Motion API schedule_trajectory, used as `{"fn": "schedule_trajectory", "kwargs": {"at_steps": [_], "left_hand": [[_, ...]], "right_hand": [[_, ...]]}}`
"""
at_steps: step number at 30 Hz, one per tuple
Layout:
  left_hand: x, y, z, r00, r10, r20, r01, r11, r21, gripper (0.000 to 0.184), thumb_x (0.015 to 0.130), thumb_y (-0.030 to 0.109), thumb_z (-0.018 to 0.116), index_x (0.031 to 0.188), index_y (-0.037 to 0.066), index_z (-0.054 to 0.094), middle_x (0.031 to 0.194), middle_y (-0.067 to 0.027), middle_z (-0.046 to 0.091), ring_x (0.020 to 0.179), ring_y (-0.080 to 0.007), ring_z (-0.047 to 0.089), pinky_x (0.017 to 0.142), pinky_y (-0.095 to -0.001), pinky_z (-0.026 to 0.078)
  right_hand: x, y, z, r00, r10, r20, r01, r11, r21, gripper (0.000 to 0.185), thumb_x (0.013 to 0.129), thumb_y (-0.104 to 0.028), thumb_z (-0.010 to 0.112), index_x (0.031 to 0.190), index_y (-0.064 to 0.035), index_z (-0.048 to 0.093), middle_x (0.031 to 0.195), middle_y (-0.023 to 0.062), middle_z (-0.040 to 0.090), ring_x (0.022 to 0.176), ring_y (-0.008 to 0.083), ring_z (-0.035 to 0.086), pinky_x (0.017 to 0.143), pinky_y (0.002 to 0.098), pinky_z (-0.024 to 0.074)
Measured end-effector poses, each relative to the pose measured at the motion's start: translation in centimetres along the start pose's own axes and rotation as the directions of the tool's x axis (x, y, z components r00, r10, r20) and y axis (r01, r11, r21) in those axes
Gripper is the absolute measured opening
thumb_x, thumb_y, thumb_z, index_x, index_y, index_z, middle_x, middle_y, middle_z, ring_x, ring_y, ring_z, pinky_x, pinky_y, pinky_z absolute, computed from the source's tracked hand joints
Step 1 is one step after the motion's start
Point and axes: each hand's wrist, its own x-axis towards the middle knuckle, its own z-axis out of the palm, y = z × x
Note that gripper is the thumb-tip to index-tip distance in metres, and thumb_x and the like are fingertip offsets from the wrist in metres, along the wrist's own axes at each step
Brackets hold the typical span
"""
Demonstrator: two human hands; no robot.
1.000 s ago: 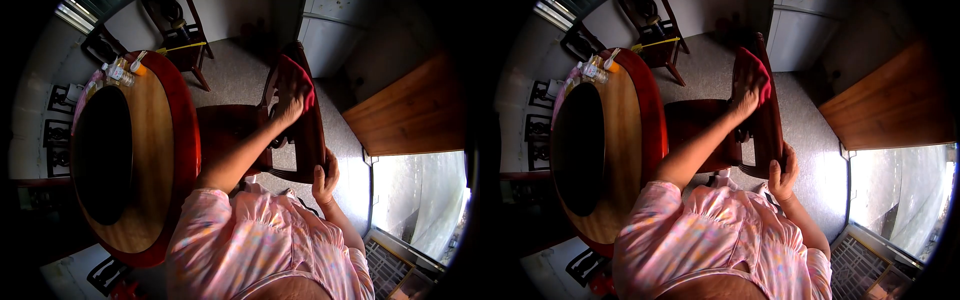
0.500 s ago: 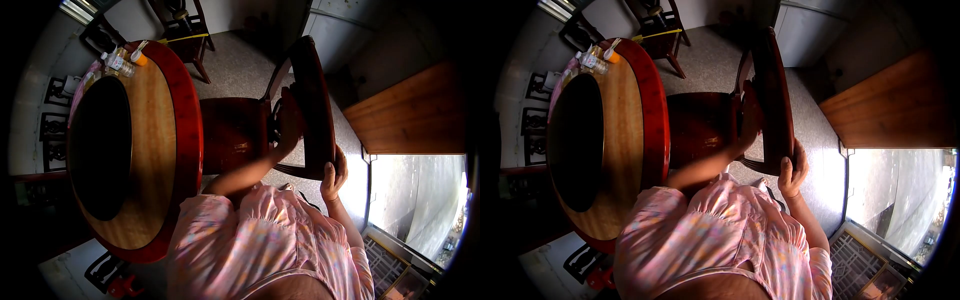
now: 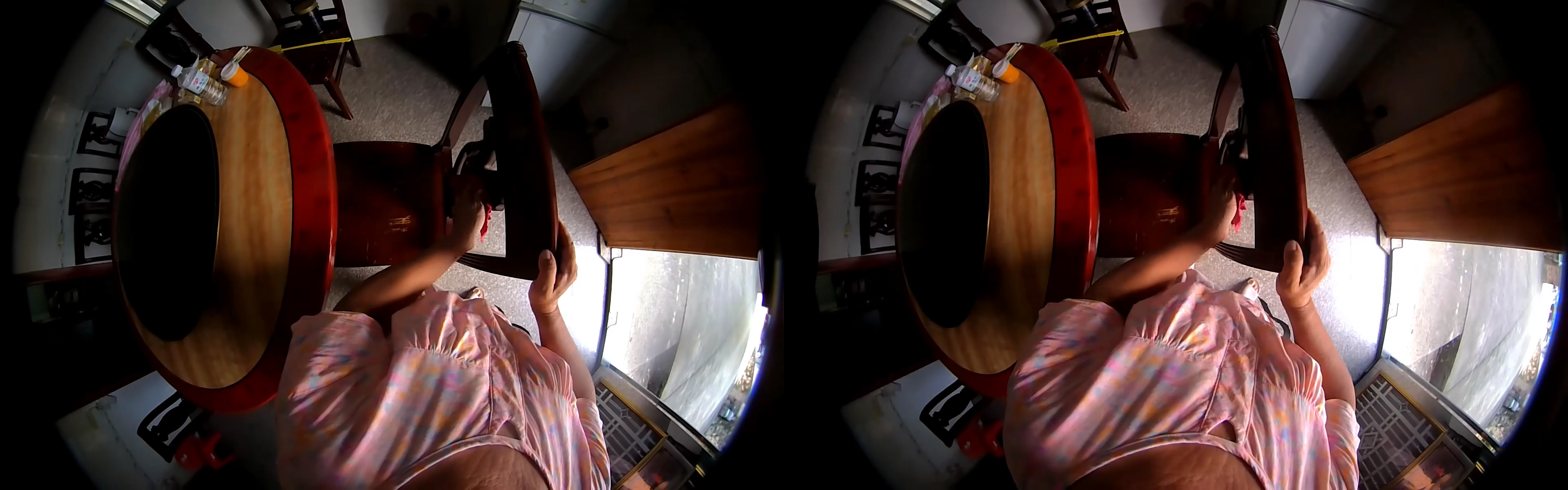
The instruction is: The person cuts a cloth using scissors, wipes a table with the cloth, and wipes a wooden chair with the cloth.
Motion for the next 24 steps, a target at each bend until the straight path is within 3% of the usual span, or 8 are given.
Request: {"fn": "schedule_trajectory", "kwargs": {"at_steps": [2, 4, 6, 8, 11, 14, 19, 24], "left_hand": [[-1.2, 6.2, -4.5, 0.999, 0.05, -0.001, -0.049, 0.959, -0.279, 0.03, 0.081, 0.013, 0.05, 0.11, 0.008, 0.053, 0.098, -0.011, 0.058, 0.085, -0.0261, 0.057, 0.074, -0.0387, 0.046], [-1.6, 9.6, -7.6, 0.903, 0.047, 0.426, 0.297, 0.648, -0.701, 0.034, 0.08, 0.001, 0.043, 0.113, 0.003, 0.049, 0.091, -0.0087, 0.059, 0.071, -0.0134, 0.059, 0.059, -0.024, 0.05], [-1.2, 12.3, -10.8, 0.813, -0.03, 0.582, 0.486, 0.585, -0.649, 0.038, 0.078, 0.003, 0.045, 0.116, 0.0, 0.046, 0.102, -0.0125, 0.057, 0.086, -0.0179, 0.059, 0.069, -0.0287, 0.051], [-1.2, 13.6, -12.9, 0.74, 0.1, 0.665, 0.623, 0.272, -0.734, 0.039, 0.077, 0.006, 0.049, 0.115, -0.001, 0.047, 0.107, -0.0158, 0.055, 0.096, -0.026, 0.056, 0.086, -0.037, 0.046], [-1.0, 12.1, -14.1, 0.743, 0.193, 0.641, 0.605, 0.218, -0.766, 0.047, 0.08, 0.012, 0.046, 0.124, -0.002, 0.038, 0.122, -0.0169, 0.046, 0.112, -0.03, 0.046, 0.098, -0.0431, 0.034], [-1.3, 11.3, -14.1, 0.719, 0.161, 0.676, 0.664, 0.125, -0.737, 0.047, 0.08, 0.014, 0.045, 0.124, -0.001, 0.038, 0.122, -0.0165, 0.046, 0.112, -0.0307, 0.046, 0.098, -0.0442, 0.034], [-2.0, 11.6, -14.0, 0.711, 0.134, 0.691, 0.674, 0.153, -0.723, 0.045, 0.081, 0.018, 0.042, 0.121, -0.001, 0.041, 0.119, -0.0172, 0.048, 0.109, -0.0307, 0.048, 0.096, -0.044, 0.036], [-0.5, 10.4, -13.1, 0.817, -0.054, 0.574, 0.566, 0.27, -0.779, 0.04, 0.081, 0.021, 0.038, 0.113, -0.001, 0.048, 0.114, -0.0161, 0.053, 0.105, -0.0294, 0.051, 0.095, -0.0421, 0.037]], "right_hand": [[0.0, 0.2, 0.0, 1.0, -0.005, -0.004, 0.005, 0.999, 0.039, 0.048, 0.078, -0.023, 0.045, 0.113, 0.0088, 0.046, 0.106, 0.0204, 0.055, 0.099, 0.0257, 0.052, 0.088, 0.0325, 0.0377], [0.1, 0.3, 0.1, 1.0, -0.008, -0.004, 0.009, 0.999, 0.047, 0.048, 0.078, -0.023, 0.045, 0.114, 0.0088, 0.046, 0.106, 0.0206, 0.055, 0.099, 0.0259, 0.052, 0.088, 0.0326, 0.0377], [-0.1, 0.4, 0.0, 1.0, -0.012, -0.01, 0.012, 0.998, 0.054, 0.048, 0.078, -0.023, 0.045, 0.114, 0.0088, 0.046, 0.106, 0.0208, 0.055, 0.1, 0.0261, 0.052, 0.088, 0.0327, 0.0376], [0.0, 0.7, -0.1, 1.0, -0.023, 0.009, 0.023, 1.0, 0.016, 0.048, 0.078, -0.023, 0.046, 0.114, 0.0089, 0.046, 0.107, 0.0208, 0.054, 0.1, 0.0262, 0.052, 0.089, 0.0327, 0.0373], [0.1, 0.9, 0.0, 0.999, -0.048, -0.008, 0.048, 0.999, 0.015, 0.048, 0.077, -0.024, 0.047, 0.113, 0.0084, 0.046, 0.102, 0.022, 0.056, 0.094, 0.0295, 0.055, 0.084, 0.0337, 0.0402], [0.3, 0.6, 0.1, 0.995, -0.094, -0.041, 0.093, 0.995, -0.021, 0.047, 0.077, -0.024, 0.048, 0.111, 0.0083, 0.046, 0.096, 0.0235, 0.057, 0.087, 0.0337, 0.058, 0.078, 0.0354, 0.0437], [0.2, 1.1, 0.0, 0.993, -0.114, 0.0, 0.114, 0.993, -0.043, 0.047, 0.077, -0.023, 0.049, 0.112, 0.0082, 0.046, 0.098, 0.0245, 0.055, 0.087, 0.0346, 0.057, 0.078, 0.0362, 0.044], [-0.1, 1.6, -0.2, 0.994, -0.112, 0.011, 0.112, 0.994, -0.016, 0.048, 0.077, -0.023, 0.049, 0.113, 0.0086, 0.045, 0.099, 0.0249, 0.055, 0.088, 0.0351, 0.057, 0.079, 0.0361, 0.0438]]}}
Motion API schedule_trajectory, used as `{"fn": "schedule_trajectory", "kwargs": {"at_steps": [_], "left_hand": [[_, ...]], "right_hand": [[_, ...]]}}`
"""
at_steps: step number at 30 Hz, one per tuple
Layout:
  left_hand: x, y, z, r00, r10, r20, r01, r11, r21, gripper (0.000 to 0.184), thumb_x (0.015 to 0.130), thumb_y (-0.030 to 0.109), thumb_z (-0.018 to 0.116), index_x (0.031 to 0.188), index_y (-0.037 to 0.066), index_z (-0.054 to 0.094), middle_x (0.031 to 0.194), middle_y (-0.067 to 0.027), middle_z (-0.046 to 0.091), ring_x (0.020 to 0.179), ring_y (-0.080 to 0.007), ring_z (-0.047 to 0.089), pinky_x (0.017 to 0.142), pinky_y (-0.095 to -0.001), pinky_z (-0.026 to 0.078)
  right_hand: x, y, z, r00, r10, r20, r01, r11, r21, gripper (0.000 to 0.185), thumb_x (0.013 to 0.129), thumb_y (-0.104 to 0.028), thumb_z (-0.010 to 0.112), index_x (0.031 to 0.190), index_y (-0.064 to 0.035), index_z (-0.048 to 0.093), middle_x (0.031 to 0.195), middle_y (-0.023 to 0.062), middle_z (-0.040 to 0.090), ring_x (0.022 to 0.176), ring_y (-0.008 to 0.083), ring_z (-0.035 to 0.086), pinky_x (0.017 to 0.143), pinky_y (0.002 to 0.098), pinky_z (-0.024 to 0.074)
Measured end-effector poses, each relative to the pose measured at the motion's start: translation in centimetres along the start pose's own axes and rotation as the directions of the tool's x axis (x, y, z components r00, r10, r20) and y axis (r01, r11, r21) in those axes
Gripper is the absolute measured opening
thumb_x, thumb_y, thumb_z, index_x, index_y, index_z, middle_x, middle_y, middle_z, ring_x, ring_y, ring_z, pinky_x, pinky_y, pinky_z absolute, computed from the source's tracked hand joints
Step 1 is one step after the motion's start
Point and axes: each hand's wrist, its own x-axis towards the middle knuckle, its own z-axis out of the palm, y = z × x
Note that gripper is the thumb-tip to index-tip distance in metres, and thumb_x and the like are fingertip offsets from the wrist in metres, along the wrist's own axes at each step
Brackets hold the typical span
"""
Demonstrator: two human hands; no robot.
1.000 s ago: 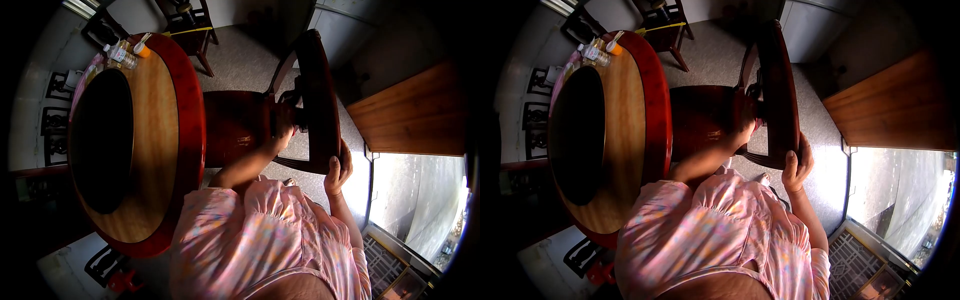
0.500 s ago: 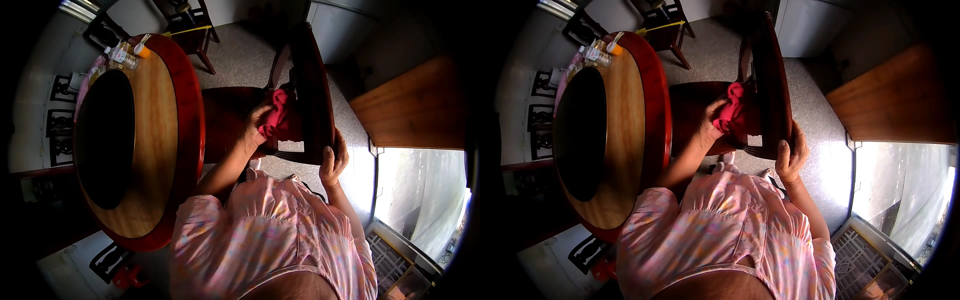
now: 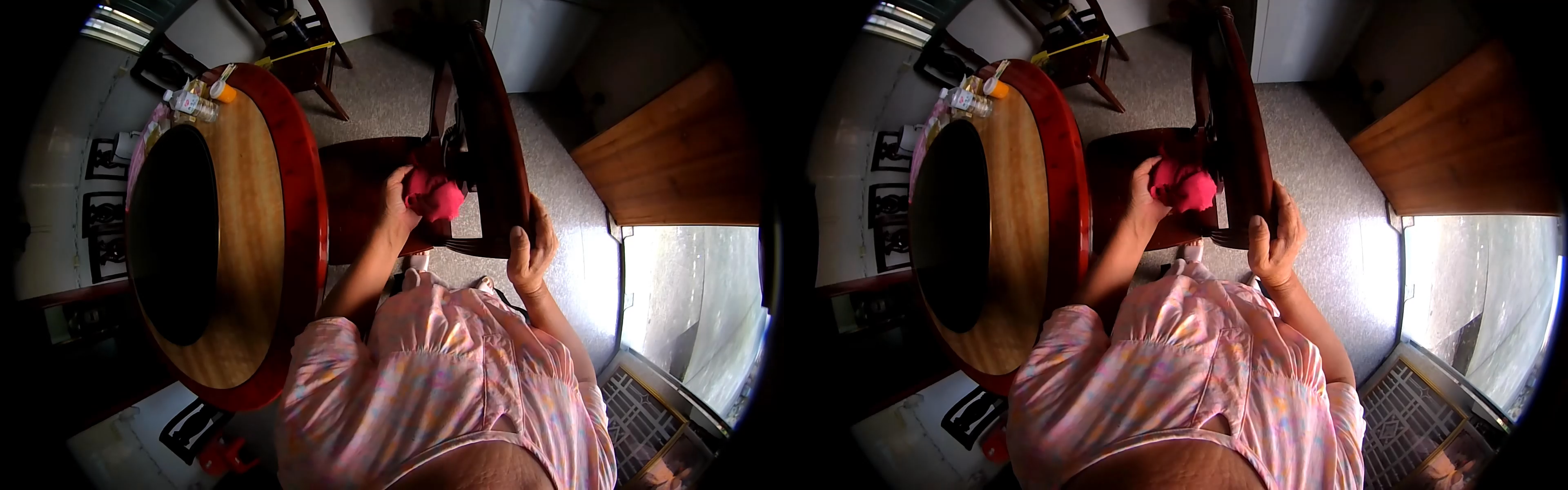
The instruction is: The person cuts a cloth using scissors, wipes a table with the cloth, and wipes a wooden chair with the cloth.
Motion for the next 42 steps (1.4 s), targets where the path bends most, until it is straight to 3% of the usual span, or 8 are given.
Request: {"fn": "schedule_trajectory", "kwargs": {"at_steps": [6, 12, 16, 22, 32, 35, 37, 42], "left_hand": [[2.9, -2.0, 2.7, 0.938, 0.34, 0.065, -0.325, 0.797, 0.509, 0.04, 0.082, 0.018, 0.05, 0.117, 0.0, 0.045, 0.108, -0.0133, 0.053, 0.098, -0.0229, 0.051, 0.091, -0.0355, 0.039], [6.1, -6.3, -4.5, 0.663, 0.362, 0.655, -0.353, -0.62, 0.7, 0.035, 0.085, 0.004, 0.037, 0.119, 0.001, 0.044, 0.121, -0.0165, 0.041, 0.111, -0.0277, 0.043, 0.094, -0.0363, 0.034], [10.7, -11.8, -19.1, 0.926, 0.339, -0.165, -0.111, 0.664, 0.74, 0.036, 0.073, 0.0, 0.049, 0.109, 0.001, 0.05, 0.095, -0.0195, 0.055, 0.078, -0.0263, 0.053, 0.069, -0.0331, 0.045], [15.3, -3.1, -17.5, 0.884, 0.351, 0.309, -0.135, -0.44, 0.888, 0.014, 0.078, 0.009, 0.048, 0.084, 0.003, 0.058, 0.079, -0.0211, 0.053, 0.074, -0.0324, 0.051, 0.068, -0.0399, 0.041], [24.2, -7.0, -27.7, 0.654, 0.405, 0.639, -0.698, -0.004, 0.716, 0.029, 0.067, 0.004, 0.057, 0.096, 0.005, 0.06, 0.082, -0.0176, 0.055, 0.071, -0.0331, 0.055, 0.062, -0.0387, 0.045], [18.7, -3.6, -24.5, 0.955, 0.035, -0.294, 0.217, 0.593, 0.776, 0.023, 0.066, 0.004, 0.057, 0.089, 0.006, 0.059, 0.079, -0.0149, 0.054, 0.072, -0.0311, 0.054, 0.062, -0.0386, 0.044], [18.2, -2.2, -25.8, 0.749, 0.663, 0.007, 0.267, -0.311, 0.912, 0.022, 0.066, 0.003, 0.056, 0.087, 0.008, 0.056, 0.079, -0.0127, 0.051, 0.072, -0.0302, 0.051, 0.061, -0.0401, 0.042], [20.4, -3.5, -26.1, 0.953, 0.301, 0.029, 0.194, -0.681, 0.707, 0.031, 0.079, 0.02, 0.049, 0.108, 0.009, 0.05, 0.111, -0.0115, 0.044, 0.098, -0.0293, 0.045, 0.077, -0.0491, 0.038]], "right_hand": [[0.4, -0.6, -0.3, 0.999, -0.031, 0.016, 0.032, 0.998, -0.049, 0.05, 0.078, -0.025, 0.048, 0.113, 0.0108, 0.044, 0.102, 0.0259, 0.054, 0.09, 0.0358, 0.056, 0.08, 0.0365, 0.0434], [0.1, -1.8, -1.1, 0.99, 0.107, 0.09, -0.097, 0.989, -0.11, 0.053, 0.078, -0.024, 0.037, 0.114, 0.0139, 0.043, 0.108, 0.0282, 0.051, 0.098, 0.0353, 0.053, 0.086, 0.0357, 0.0413], [-0.5, -2.6, -1.6, 0.973, 0.222, 0.059, -0.197, 0.938, -0.284, 0.055, 0.078, -0.026, 0.033, 0.116, 0.0112, 0.043, 0.108, 0.0252, 0.053, 0.096, 0.0327, 0.055, 0.084, 0.0361, 0.0432], [-2.7, -2.7, -3.2, 0.958, 0.284, -0.03, -0.246, 0.769, -0.589, 0.068, 0.077, -0.042, 0.03, 0.116, 0.0125, 0.042, 0.108, 0.0276, 0.052, 0.101, 0.0361, 0.052, 0.087, 0.0395, 0.0405], [-4.6, -4.0, -2.5, 0.773, 0.479, -0.416, -0.627, 0.677, -0.385, 0.063, 0.08, -0.039, 0.031, 0.12, 0.0085, 0.039, 0.124, 0.0231, 0.039, 0.11, 0.0325, 0.045, 0.091, 0.0411, 0.0363], [-4.5, -4.2, -2.0, 0.746, 0.509, -0.43, -0.662, 0.634, -0.399, 0.063, 0.08, -0.04, 0.032, 0.121, 0.0081, 0.038, 0.125, 0.023, 0.039, 0.11, 0.0325, 0.045, 0.091, 0.0412, 0.0363], [-4.2, -3.8, -1.4, 0.732, 0.523, -0.437, -0.679, 0.611, -0.407, 0.064, 0.079, -0.04, 0.032, 0.121, 0.0078, 0.038, 0.125, 0.0229, 0.039, 0.11, 0.0325, 0.045, 0.091, 0.0412, 0.0363], [-3.4, -1.0, 0.4, 0.729, 0.552, -0.405, -0.685, 0.579, -0.443, 0.065, 0.079, -0.042, 0.033, 0.122, 0.0072, 0.036, 0.125, 0.0226, 0.038, 0.111, 0.0324, 0.044, 0.091, 0.0412, 0.0363]]}}
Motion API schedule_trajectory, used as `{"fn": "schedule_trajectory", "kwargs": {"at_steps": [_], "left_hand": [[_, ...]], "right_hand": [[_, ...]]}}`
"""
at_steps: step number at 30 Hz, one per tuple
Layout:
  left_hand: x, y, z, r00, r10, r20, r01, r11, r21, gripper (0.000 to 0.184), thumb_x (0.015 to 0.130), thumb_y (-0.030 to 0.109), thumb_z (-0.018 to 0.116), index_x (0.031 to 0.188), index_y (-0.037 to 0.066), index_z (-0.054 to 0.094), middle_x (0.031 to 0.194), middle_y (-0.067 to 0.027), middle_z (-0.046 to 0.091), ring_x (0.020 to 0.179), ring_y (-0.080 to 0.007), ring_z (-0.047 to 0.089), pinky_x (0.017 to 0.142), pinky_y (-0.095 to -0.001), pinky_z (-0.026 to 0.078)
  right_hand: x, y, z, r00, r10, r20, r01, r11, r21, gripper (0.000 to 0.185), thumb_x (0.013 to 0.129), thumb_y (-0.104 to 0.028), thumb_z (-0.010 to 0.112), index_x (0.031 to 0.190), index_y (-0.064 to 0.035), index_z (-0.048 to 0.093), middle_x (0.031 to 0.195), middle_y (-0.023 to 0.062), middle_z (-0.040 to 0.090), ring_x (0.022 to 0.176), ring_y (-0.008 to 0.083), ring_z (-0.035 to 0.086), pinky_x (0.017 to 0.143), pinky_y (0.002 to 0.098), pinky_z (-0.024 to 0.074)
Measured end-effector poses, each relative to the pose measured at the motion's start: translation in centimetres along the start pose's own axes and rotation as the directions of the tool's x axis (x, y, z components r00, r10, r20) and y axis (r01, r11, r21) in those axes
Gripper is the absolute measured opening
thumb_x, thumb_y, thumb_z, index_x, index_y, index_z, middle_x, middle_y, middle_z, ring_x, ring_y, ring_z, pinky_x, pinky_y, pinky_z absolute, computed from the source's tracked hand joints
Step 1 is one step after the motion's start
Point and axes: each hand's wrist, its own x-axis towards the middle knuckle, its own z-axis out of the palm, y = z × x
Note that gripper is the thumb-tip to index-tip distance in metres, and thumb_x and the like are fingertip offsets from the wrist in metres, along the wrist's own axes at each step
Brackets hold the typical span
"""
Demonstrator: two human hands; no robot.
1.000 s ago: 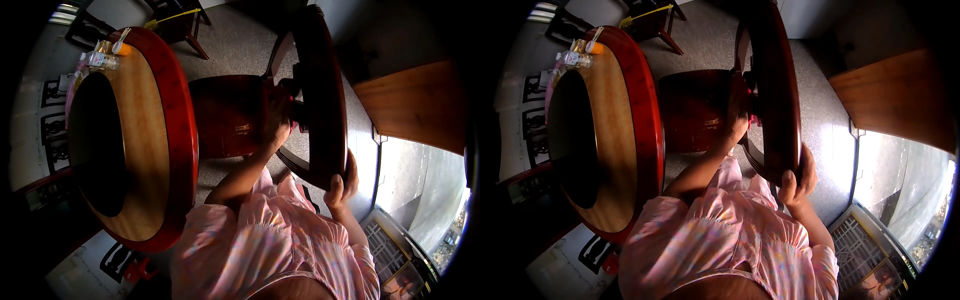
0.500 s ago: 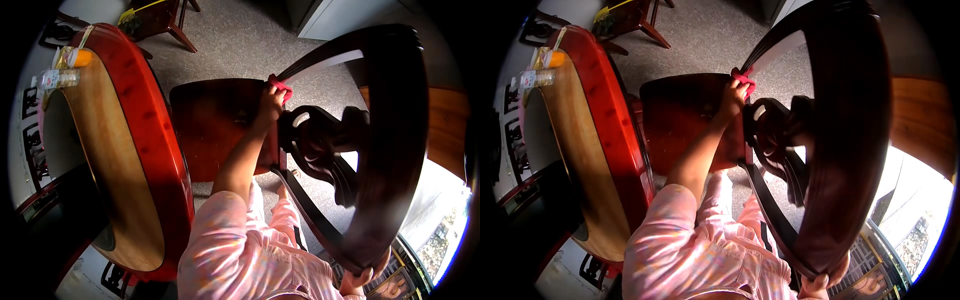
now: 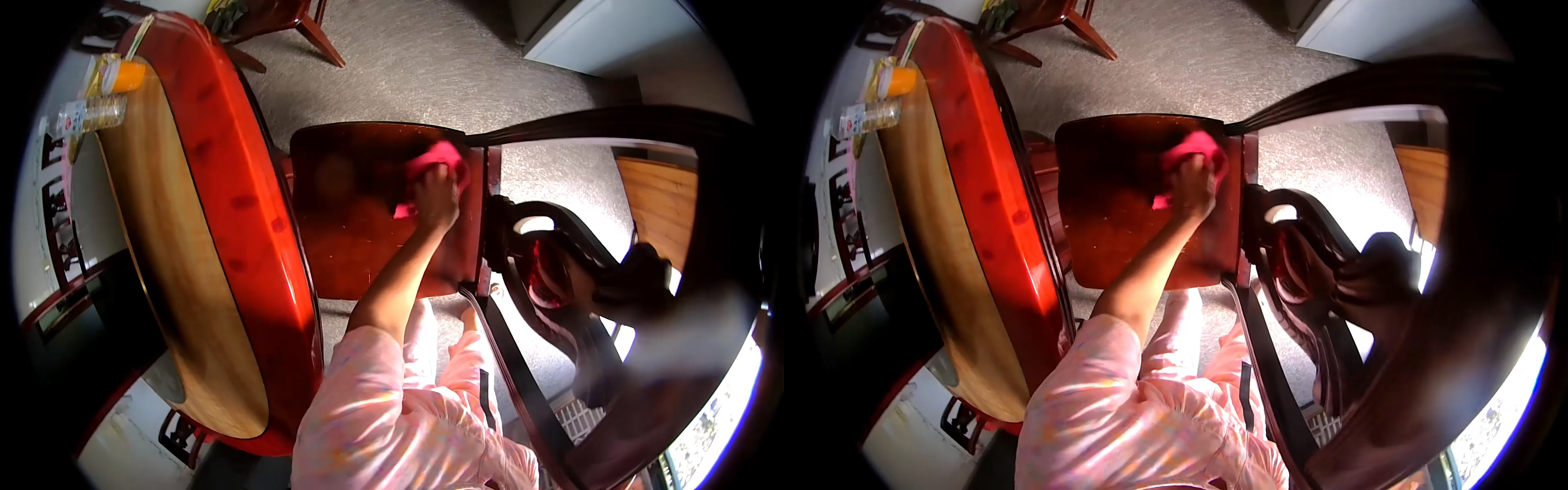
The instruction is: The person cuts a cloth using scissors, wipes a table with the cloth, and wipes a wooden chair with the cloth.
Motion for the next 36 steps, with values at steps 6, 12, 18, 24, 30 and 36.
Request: {"fn": "schedule_trajectory", "kwargs": {"at_steps": [6, 12, 18, 24, 30, 36], "left_hand": [[5.2, -7.2, -0.1, 0.857, -0.096, -0.506, 0.143, 0.988, 0.055, 0.045, 0.08, 0.029, 0.049, 0.119, 0.006, 0.043, 0.122, -0.0187, 0.04, 0.111, -0.0362, 0.037, 0.085, -0.055, 0.032], [2.6, -22.3, -0.9, 0.694, -0.371, -0.618, 0.661, 0.669, 0.341, 0.031, 0.08, 0.033, 0.048, 0.081, 0.006, 0.063, 0.116, -0.012, 0.044, 0.097, -0.0349, 0.043, 0.075, -0.0561, 0.038], [-4.1, -14.8, 3.9, 0.588, -0.501, -0.635, 0.609, -0.243, 0.755, 0.048, 0.086, 0.041, 0.034, 0.123, 0.011, 0.042, 0.129, -0.0188, 0.032, 0.119, -0.0382, 0.025, 0.09, -0.0573, 0.028], [-4.4, 0.6, 3.7, 0.975, 0.115, -0.19, -0.139, 0.983, -0.117, 0.042, 0.079, 0.022, 0.048, 0.119, 0.008, 0.046, 0.121, -0.0133, 0.042, 0.118, -0.0373, 0.03, 0.093, -0.0579, 0.022], [-17.0, 1.2, 7.9, 0.939, 0.342, -0.036, -0.344, 0.933, -0.102, 0.042, 0.08, 0.02, 0.045, 0.122, 0.017, 0.045, 0.132, -0.005, 0.035, 0.127, -0.0249, 0.024, 0.103, -0.0508, 0.014], [-18.8, -3.7, 5.0, 0.998, 0.041, 0.053, -0.035, 0.992, -0.124, 0.041, 0.081, 0.043, 0.048, 0.121, 0.031, 0.047, 0.139, -0.0049, 0.026, 0.13, -0.029, 0.016, 0.099, -0.058, 0.015]], "right_hand": [[2.1, 0.6, 2.5, 0.998, -0.027, 0.054, 0.028, 0.999, -0.024, 0.067, 0.078, -0.043, 0.034, 0.122, 0.0064, 0.035, 0.125, 0.0223, 0.038, 0.111, 0.0323, 0.044, 0.091, 0.0413, 0.0364], [3.2, 1.2, 3.0, 0.995, -0.055, 0.085, 0.056, 0.998, -0.021, 0.068, 0.077, -0.045, 0.035, 0.123, 0.0056, 0.033, 0.126, 0.022, 0.037, 0.111, 0.0323, 0.044, 0.091, 0.0414, 0.0364], [3.3, 1.2, 2.4, 0.992, -0.066, 0.109, 0.069, 0.997, -0.02, 0.07, 0.076, -0.046, 0.035, 0.124, 0.0048, 0.032, 0.126, 0.0217, 0.037, 0.112, 0.0322, 0.043, 0.091, 0.0414, 0.0365], [2.9, 1.2, 2.1, 0.989, -0.09, 0.117, 0.094, 0.995, -0.027, 0.072, 0.076, -0.048, 0.036, 0.125, 0.004, 0.03, 0.127, 0.0214, 0.036, 0.112, 0.0321, 0.043, 0.091, 0.0415, 0.0365], [2.5, 1.1, 1.3, 0.983, -0.107, 0.148, 0.112, 0.993, -0.032, 0.073, 0.075, -0.049, 0.037, 0.126, 0.0034, 0.029, 0.127, 0.0211, 0.036, 0.112, 0.0321, 0.043, 0.091, 0.0416, 0.0366], [2.1, 1.3, 1.3, 0.982, -0.098, 0.163, 0.106, 0.993, -0.042, 0.076, 0.074, -0.051, 0.038, 0.127, 0.0024, 0.028, 0.127, 0.0207, 0.035, 0.113, 0.032, 0.042, 0.091, 0.0416, 0.0366]]}}
